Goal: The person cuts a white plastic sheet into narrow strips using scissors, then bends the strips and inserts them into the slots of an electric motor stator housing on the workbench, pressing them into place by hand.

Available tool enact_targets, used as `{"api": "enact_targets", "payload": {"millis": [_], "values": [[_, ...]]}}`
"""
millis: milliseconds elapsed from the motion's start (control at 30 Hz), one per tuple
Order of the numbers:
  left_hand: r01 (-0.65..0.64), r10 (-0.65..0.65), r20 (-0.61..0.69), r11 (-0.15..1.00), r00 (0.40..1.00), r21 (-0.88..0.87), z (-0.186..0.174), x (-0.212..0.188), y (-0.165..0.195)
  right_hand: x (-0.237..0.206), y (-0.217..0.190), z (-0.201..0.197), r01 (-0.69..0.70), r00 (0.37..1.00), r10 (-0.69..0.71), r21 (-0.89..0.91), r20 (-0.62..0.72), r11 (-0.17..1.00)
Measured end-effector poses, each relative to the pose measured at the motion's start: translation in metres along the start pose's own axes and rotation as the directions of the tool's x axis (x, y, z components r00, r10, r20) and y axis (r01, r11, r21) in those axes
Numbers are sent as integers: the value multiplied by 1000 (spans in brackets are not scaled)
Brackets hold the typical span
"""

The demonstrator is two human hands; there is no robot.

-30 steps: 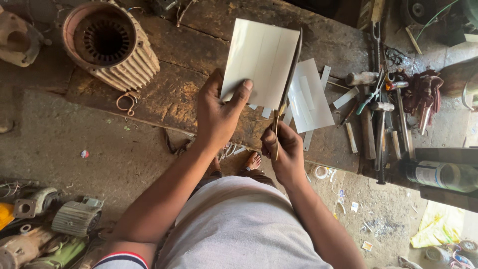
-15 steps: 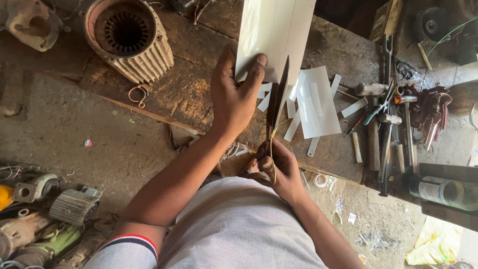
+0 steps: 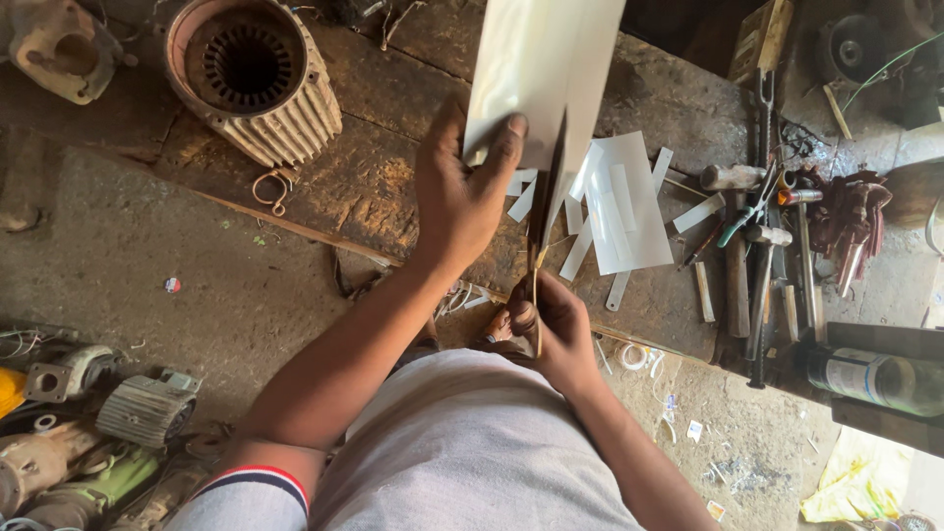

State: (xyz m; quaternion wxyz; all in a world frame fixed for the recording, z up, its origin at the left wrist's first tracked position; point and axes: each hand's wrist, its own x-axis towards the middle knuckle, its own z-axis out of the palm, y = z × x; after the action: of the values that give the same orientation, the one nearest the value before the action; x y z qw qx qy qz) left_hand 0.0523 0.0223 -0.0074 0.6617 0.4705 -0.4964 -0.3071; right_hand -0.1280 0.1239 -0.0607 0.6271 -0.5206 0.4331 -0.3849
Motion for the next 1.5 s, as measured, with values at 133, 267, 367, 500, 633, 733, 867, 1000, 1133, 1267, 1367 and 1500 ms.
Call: {"api": "enact_targets", "payload": {"millis": [133,267,367,500,633,733,867,1000,1133,1267,1367,1500], "values": [[-13,15,39,999,999,-41,3,-8,2,6,-6,-3,47,999,-46,26,-30,999],[15,-12,64,999,998,-44,4,-9,0,4,-5,-1,-1,997,-3,-52,-80,999],[30,-27,74,999,997,-43,3,-8,-2,4,-5,0,-12,997,10,-16,-80,1000],[71,-62,116,994,991,-80,5,-10,1,12,-9,-2,42,993,-32,85,-112,996],[59,-55,138,998,989,-27,6,-13,7,17,-15,-4,55,991,-43,85,-130,995],[110,-104,143,993,984,-33,5,-14,8,17,-15,0,10,984,-15,-29,-176,1000],[132,-127,141,991,982,-24,4,-17,4,19,-13,0,36,986,-31,26,-162,999],[114,-115,161,993,980,13,7,-20,-1,31,-14,-7,115,981,-98,93,-166,989],[140,-131,167,989,977,-45,8,-16,-9,37,-11,-7,31,980,-15,77,-200,997],[116,-113,59,992,992,-41,-2,-4,-15,26,-6,-3,19,994,-11,80,-105,997],[156,-153,32,983,988,-93,-11,6,-13,17,-6,0,53,999,-53,2,13,999],[26,-27,-3,970,1000,-242,-10,19,-8,11,-8,5,22,989,-17,-35,145,999]]}}
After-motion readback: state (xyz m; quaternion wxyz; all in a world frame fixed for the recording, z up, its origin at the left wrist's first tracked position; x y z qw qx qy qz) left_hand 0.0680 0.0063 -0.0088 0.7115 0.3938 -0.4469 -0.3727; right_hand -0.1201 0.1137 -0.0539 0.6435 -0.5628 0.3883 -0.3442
